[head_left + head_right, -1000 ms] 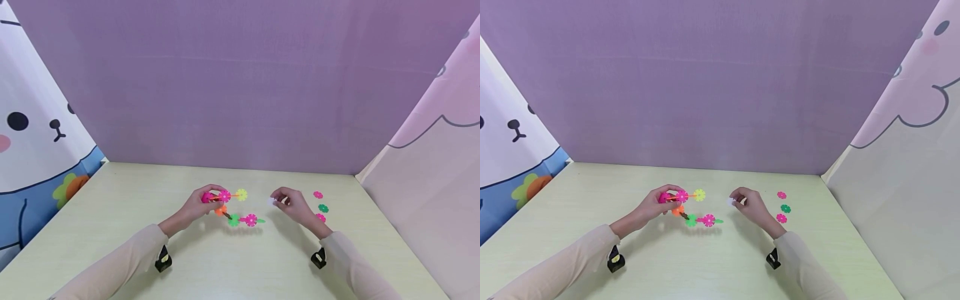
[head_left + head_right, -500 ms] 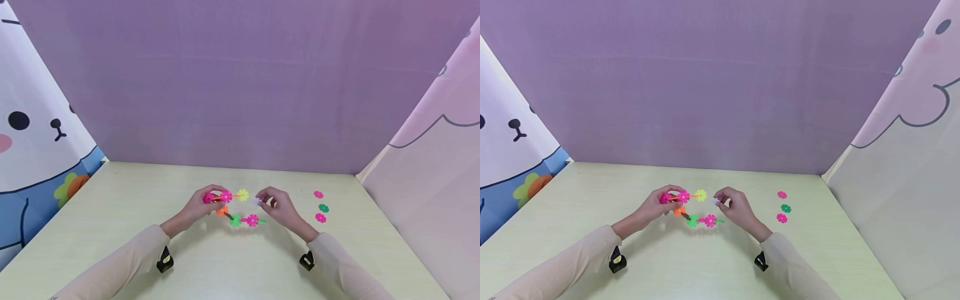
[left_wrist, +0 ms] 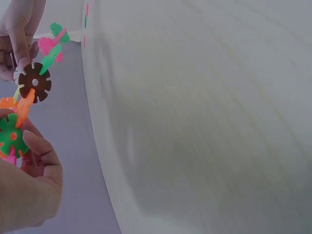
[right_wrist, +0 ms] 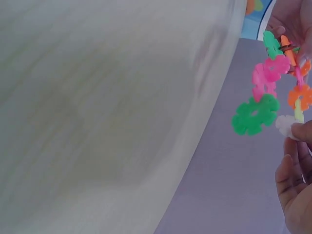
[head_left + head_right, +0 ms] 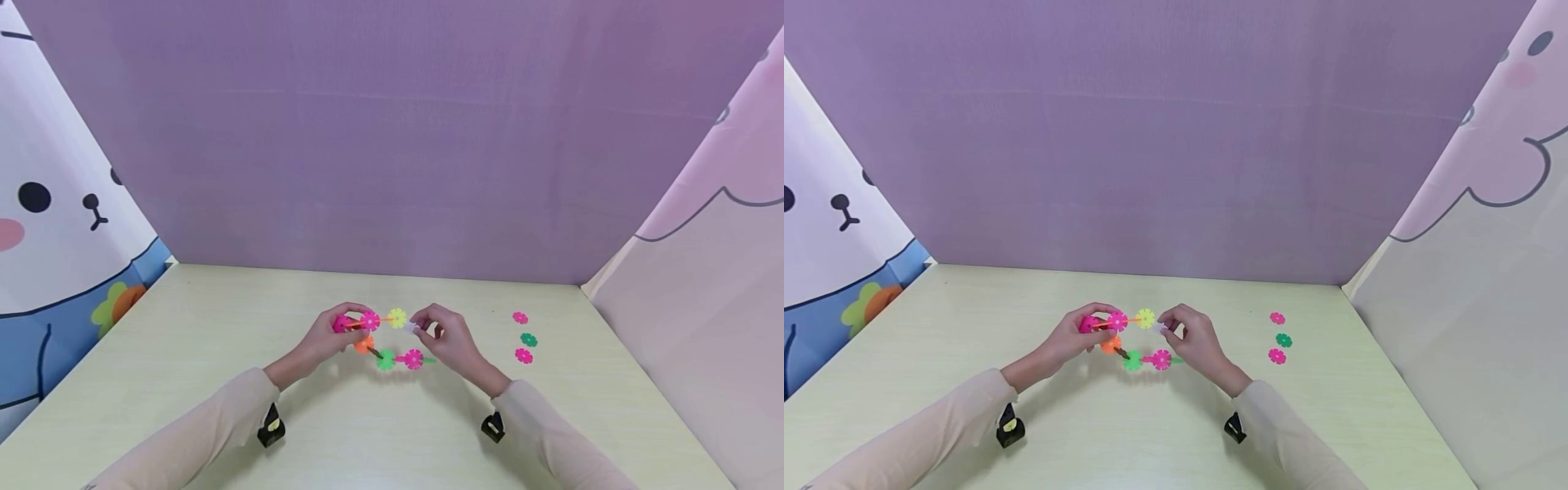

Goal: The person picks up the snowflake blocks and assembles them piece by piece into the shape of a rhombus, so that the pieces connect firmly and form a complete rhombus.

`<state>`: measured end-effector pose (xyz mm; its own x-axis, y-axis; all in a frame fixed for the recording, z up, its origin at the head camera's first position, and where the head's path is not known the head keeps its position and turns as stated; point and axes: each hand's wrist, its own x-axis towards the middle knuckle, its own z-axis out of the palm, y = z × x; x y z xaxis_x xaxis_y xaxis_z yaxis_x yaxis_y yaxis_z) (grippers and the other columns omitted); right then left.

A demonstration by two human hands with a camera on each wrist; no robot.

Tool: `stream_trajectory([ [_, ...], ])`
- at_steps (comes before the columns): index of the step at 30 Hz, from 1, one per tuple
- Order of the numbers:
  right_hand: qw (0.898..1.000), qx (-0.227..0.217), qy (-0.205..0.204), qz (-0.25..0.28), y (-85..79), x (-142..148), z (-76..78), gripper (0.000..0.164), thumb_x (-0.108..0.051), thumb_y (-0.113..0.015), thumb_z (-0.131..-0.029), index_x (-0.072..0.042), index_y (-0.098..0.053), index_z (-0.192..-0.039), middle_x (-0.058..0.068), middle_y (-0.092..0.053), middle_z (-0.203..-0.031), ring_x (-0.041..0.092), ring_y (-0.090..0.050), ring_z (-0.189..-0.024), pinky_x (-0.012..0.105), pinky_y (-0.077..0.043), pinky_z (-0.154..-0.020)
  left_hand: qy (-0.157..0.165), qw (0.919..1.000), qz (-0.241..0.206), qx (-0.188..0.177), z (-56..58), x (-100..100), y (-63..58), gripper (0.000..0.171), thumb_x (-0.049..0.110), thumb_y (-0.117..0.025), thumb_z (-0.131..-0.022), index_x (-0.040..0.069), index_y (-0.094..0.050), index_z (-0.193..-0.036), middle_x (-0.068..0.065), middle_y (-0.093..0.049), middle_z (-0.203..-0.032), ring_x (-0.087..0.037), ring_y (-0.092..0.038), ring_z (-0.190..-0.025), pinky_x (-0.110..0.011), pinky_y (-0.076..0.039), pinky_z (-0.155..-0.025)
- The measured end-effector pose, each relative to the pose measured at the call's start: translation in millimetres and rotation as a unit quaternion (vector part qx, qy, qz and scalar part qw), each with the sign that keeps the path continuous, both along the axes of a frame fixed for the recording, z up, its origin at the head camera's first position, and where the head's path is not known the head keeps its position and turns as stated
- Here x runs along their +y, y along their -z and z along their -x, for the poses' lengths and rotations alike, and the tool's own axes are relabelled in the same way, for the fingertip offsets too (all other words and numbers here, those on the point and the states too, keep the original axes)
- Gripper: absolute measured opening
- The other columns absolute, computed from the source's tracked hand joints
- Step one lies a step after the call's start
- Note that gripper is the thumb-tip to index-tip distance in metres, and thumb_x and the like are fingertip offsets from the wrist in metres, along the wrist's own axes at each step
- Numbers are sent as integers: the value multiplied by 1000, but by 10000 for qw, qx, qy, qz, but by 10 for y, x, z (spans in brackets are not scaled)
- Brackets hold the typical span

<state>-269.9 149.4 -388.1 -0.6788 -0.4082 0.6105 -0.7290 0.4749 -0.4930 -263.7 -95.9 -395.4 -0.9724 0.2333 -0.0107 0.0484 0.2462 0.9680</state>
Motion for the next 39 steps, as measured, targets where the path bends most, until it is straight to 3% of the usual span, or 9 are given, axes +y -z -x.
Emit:
stream_trajectory([
  [6, 9996, 285, 69, -44, 21, -25, 9, 14, 2, -70, -75, -5, -66, -86, 0, -62, -74, 7, -55, -67, 18, -42, -48, -42, 10000, -8, 26, -6, 13, 17, 36, 22, -70, -81, 24, -58, -115, -2, -67, -81, -37, -53, -75, -29, -44, -58],
  [14, 9978, 651, 63, 106, 33, -49, 32, 15, 2, -70, -75, -5, -65, -86, 0, -62, -76, 7, -55, -67, 16, -42, -48, -201, 9998, -15, 11, -2, 21, 17, 35, 23, -71, -79, 18, -60, -112, -2, -68, -85, -14, -60, -73, -37, -50, -76],
  [25, 9976, 670, 35, 154, 31, -50, 47, 14, 3, -70, -75, -5, -66, -86, 1, -63, -77, 9, -56, -68, 19, -43, -48, -117, 9999, 95, -18, 27, -13, -10, 37, 23, -74, -76, 22, -61, -111, -2, -68, -83, -15, -62, -70, -40, -52, -78],
  [33, 9967, 791, -62, 168, 23, -51, 50, 15, 3, -70, -75, -5, -66, -86, 1, -62, -76, 9, -57, -68, 19, -43, -47, 429, 9978, 195, 459, 54, -46, -30, 40, 15, -72, -78, 20, -58, -116, -7, -62, -103, -18, -61, -89, -32, -54, -74],
  [39, 9968, 771, -97, 176, 21, -52, 57, 14, 3, -70, -75, -5, -66, -86, 1, -62, -76, 9, -57, -68, 19, -43, -48, 1027, 9894, 397, 947, 79, -58, -28, 43, 16, -68, -82, 20, -54, -122, -6, -62, -98, -20, -58, -89, -35, -53, -71],
])
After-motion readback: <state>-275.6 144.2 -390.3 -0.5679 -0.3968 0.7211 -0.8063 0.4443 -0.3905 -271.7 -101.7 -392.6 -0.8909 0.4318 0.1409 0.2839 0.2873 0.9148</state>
